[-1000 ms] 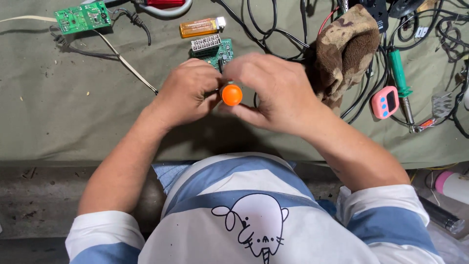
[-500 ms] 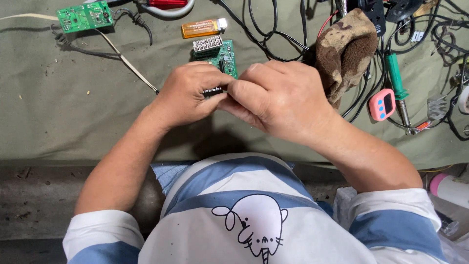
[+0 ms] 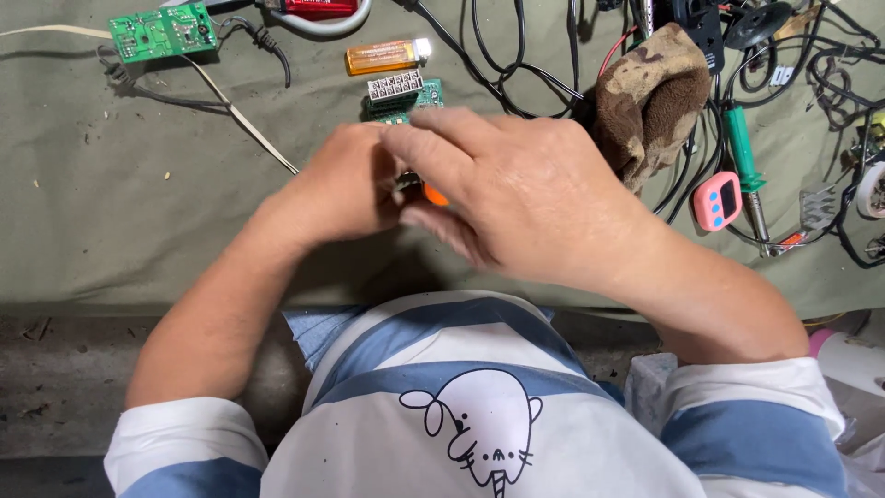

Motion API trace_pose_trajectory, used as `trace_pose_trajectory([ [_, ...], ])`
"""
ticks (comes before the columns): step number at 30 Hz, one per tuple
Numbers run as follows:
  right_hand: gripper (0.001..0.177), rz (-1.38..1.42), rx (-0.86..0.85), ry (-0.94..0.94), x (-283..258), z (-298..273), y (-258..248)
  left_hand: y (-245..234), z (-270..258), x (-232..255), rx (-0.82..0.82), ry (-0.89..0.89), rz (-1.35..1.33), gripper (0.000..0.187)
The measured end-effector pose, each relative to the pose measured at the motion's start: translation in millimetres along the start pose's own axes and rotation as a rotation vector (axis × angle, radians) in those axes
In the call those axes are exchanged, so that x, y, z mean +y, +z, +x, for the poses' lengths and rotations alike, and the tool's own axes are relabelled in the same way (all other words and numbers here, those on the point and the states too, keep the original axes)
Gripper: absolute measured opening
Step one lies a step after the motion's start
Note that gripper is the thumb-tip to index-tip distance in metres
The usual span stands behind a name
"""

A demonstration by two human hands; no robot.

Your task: Using a screwdriver to adjust terminals on a circuit board

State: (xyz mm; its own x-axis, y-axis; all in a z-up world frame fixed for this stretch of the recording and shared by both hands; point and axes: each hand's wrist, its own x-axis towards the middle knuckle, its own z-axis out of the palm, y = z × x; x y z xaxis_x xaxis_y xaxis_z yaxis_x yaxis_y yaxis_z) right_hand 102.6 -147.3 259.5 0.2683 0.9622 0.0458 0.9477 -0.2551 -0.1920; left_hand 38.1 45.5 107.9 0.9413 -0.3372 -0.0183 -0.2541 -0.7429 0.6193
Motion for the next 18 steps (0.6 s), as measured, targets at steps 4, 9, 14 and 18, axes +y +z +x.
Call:
trace_pose_trajectory([
  [4, 0.052, 0.207, -0.080, -0.148, 3.7, -3.2, -17.3, -25.8, -0.5, 8.4, -0.132, -0.152, -0.281, 0.006],
  [9, 0.038, -0.183, 0.059, 0.017, 13.8, -13.4, -6.1, -35.0, -0.6, 21.3, 0.198, 0.216, -0.179, 0.033],
  [14, 0.037, 0.010, 0.070, -0.053, 10.0, -17.6, -19.6, -33.5, -0.8, 22.4, 0.120, 0.268, -0.150, 0.021],
  [18, 0.030, 0.082, 0.039, -0.091, 4.7, -21.1, -13.8, -41.0, 0.1, 29.2, 0.086, 0.267, -0.278, 0.043],
])
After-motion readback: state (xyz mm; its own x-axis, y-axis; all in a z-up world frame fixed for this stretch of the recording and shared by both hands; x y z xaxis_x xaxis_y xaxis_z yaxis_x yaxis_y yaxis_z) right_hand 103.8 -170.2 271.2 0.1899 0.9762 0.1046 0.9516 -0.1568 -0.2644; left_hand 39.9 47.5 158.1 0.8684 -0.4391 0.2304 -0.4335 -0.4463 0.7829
